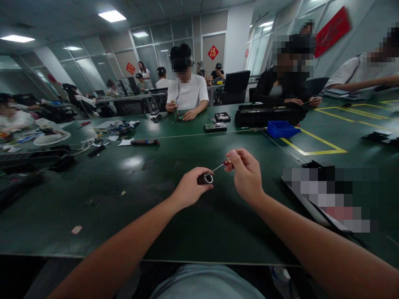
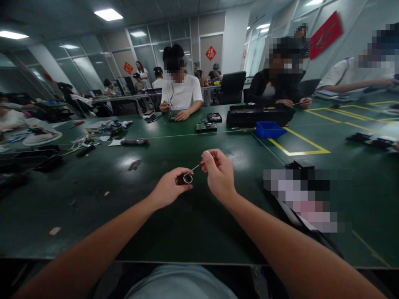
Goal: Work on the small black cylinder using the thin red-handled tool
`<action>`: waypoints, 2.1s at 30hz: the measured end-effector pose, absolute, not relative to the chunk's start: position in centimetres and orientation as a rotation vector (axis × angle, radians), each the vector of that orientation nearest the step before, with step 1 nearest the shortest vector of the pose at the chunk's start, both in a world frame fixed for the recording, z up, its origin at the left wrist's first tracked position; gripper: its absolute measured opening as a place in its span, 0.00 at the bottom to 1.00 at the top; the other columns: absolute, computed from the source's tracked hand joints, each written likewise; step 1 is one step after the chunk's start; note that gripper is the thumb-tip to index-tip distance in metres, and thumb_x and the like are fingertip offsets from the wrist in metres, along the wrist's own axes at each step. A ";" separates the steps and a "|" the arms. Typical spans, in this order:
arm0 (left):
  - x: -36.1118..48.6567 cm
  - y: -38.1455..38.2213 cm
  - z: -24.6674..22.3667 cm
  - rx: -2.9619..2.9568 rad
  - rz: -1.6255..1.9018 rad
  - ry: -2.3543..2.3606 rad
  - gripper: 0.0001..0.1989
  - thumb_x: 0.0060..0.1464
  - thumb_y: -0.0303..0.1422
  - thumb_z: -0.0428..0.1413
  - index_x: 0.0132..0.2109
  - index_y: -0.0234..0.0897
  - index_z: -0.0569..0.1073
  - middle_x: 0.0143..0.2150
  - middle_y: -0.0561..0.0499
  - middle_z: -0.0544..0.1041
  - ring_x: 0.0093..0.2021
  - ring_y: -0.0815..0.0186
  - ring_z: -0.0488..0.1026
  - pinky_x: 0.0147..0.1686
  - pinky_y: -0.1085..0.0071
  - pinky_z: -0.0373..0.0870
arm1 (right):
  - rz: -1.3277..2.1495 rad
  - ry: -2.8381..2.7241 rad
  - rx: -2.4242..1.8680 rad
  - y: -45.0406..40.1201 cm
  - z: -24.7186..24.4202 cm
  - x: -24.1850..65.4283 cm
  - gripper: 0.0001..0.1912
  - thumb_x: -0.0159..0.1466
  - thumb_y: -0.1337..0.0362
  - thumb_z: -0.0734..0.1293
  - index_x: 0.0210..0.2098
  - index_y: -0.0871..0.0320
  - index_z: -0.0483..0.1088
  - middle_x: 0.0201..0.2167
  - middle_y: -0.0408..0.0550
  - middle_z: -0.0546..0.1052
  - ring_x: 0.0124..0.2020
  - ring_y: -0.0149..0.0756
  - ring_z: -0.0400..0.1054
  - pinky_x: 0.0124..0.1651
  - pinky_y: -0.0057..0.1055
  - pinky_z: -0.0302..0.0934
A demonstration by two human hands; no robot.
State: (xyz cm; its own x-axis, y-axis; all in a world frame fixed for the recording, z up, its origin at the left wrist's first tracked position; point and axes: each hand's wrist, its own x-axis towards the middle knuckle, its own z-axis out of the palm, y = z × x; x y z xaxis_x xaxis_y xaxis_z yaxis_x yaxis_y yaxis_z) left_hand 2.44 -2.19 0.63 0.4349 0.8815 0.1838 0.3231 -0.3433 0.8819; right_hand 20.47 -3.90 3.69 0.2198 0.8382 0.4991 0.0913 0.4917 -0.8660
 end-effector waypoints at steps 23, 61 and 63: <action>1.1 -1.1 -0.2 1.965 0.983 1.044 0.23 0.50 0.29 0.66 0.55 0.43 0.76 0.53 0.48 0.78 0.55 0.58 0.73 0.60 0.58 0.63 | 0.439 -1.450 -1.062 -4.0 2.6 20.3 0.10 0.70 0.55 0.60 0.37 0.53 0.68 0.29 0.44 0.75 0.31 0.35 0.71 0.35 0.35 0.64; -0.2 -0.1 -0.5 2.131 1.058 1.107 0.21 0.53 0.31 0.64 0.55 0.42 0.76 0.53 0.48 0.77 0.54 0.59 0.73 0.58 0.60 0.66 | 0.363 -1.724 -1.028 -4.3 3.1 20.2 0.06 0.68 0.63 0.62 0.41 0.55 0.70 0.32 0.45 0.76 0.33 0.36 0.71 0.36 0.33 0.62; -0.2 0.0 -0.6 2.135 1.062 1.106 0.21 0.53 0.31 0.65 0.55 0.42 0.76 0.53 0.48 0.78 0.54 0.59 0.73 0.58 0.60 0.66 | 0.367 -1.755 -1.054 -4.4 3.2 20.3 0.06 0.67 0.63 0.62 0.38 0.55 0.70 0.31 0.45 0.76 0.31 0.35 0.70 0.34 0.32 0.60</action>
State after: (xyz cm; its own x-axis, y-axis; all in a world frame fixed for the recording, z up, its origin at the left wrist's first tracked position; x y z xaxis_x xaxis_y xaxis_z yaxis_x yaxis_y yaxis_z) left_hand -0.24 0.01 -0.62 0.3634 0.8379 0.4073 0.4411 -0.5398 0.7169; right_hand 20.29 -4.35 3.23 -0.1057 0.7905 0.6033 0.4821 0.5714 -0.6642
